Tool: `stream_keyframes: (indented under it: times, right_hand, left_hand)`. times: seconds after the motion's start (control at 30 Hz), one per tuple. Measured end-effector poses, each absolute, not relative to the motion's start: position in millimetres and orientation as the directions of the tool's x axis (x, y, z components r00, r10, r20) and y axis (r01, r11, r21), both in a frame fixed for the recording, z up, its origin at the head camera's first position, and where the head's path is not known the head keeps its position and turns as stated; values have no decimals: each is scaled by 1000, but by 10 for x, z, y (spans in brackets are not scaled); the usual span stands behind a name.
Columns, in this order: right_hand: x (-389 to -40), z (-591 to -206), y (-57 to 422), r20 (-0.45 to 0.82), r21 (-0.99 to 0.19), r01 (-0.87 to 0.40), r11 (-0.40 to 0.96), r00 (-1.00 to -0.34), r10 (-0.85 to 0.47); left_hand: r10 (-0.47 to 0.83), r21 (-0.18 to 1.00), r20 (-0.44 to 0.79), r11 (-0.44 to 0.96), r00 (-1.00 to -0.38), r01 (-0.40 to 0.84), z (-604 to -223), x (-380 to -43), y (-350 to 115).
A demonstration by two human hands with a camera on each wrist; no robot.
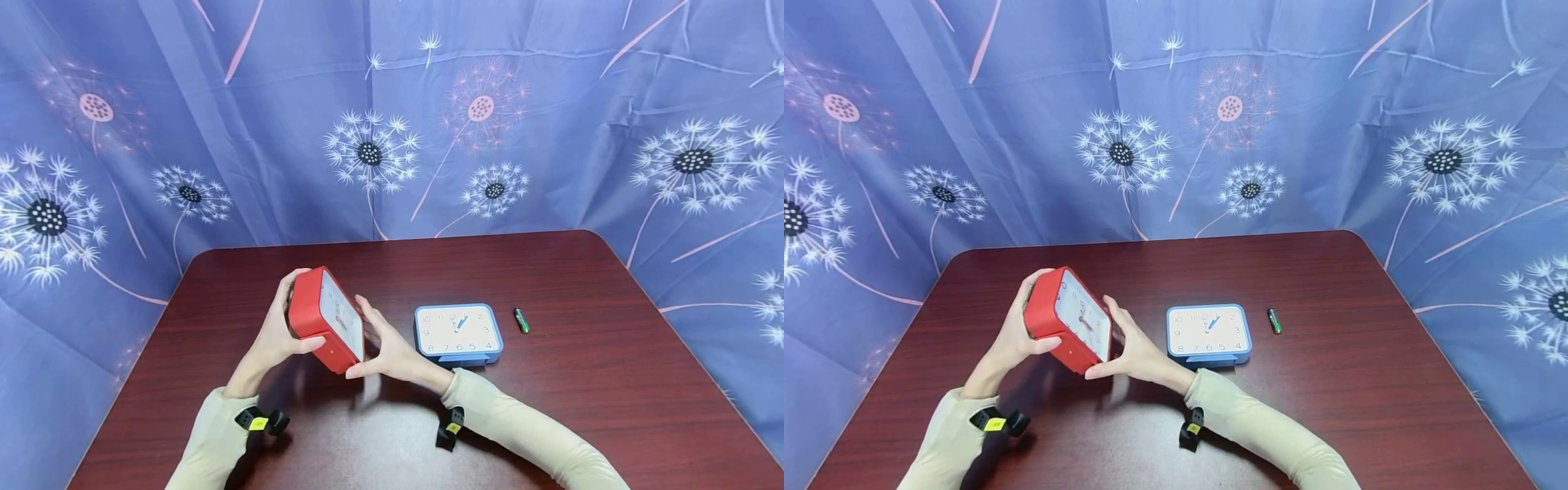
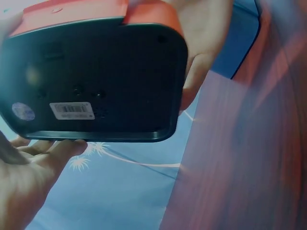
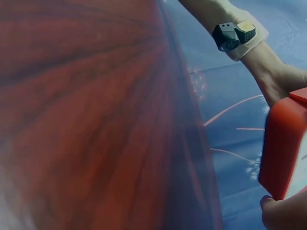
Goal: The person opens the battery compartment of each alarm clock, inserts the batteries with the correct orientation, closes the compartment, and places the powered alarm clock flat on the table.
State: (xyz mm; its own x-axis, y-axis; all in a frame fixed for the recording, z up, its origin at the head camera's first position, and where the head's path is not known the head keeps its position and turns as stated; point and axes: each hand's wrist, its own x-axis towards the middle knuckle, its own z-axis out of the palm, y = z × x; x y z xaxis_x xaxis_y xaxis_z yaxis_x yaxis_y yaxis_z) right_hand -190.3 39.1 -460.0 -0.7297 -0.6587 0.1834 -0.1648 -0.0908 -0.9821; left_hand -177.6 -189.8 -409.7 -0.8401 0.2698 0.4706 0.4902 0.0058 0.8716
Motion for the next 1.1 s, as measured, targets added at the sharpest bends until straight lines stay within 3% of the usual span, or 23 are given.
stream_keyframes:
  times: [0.27,0.6,0.77,1.1]
  right_hand:
    - [-1841,-4581,316,153,-948,58,-313,-779,-608]
    - [-1818,-4619,265,161,-905,107,-413,-810,-563]
    - [-1811,-4611,250,158,-913,86,-399,-827,-539]
    - [-1779,-4513,276,142,-969,-35,-245,-890,-433]
  left_hand:
    - [177,886,463,-139,-869,443,-4087,-1763,-1835]
    - [117,883,458,-176,-881,436,-4097,-1731,-1772]
    - [98,887,444,-190,-890,422,-4104,-1725,-1742]
    - [124,902,395,-242,-910,358,-4182,-1722,-1754]
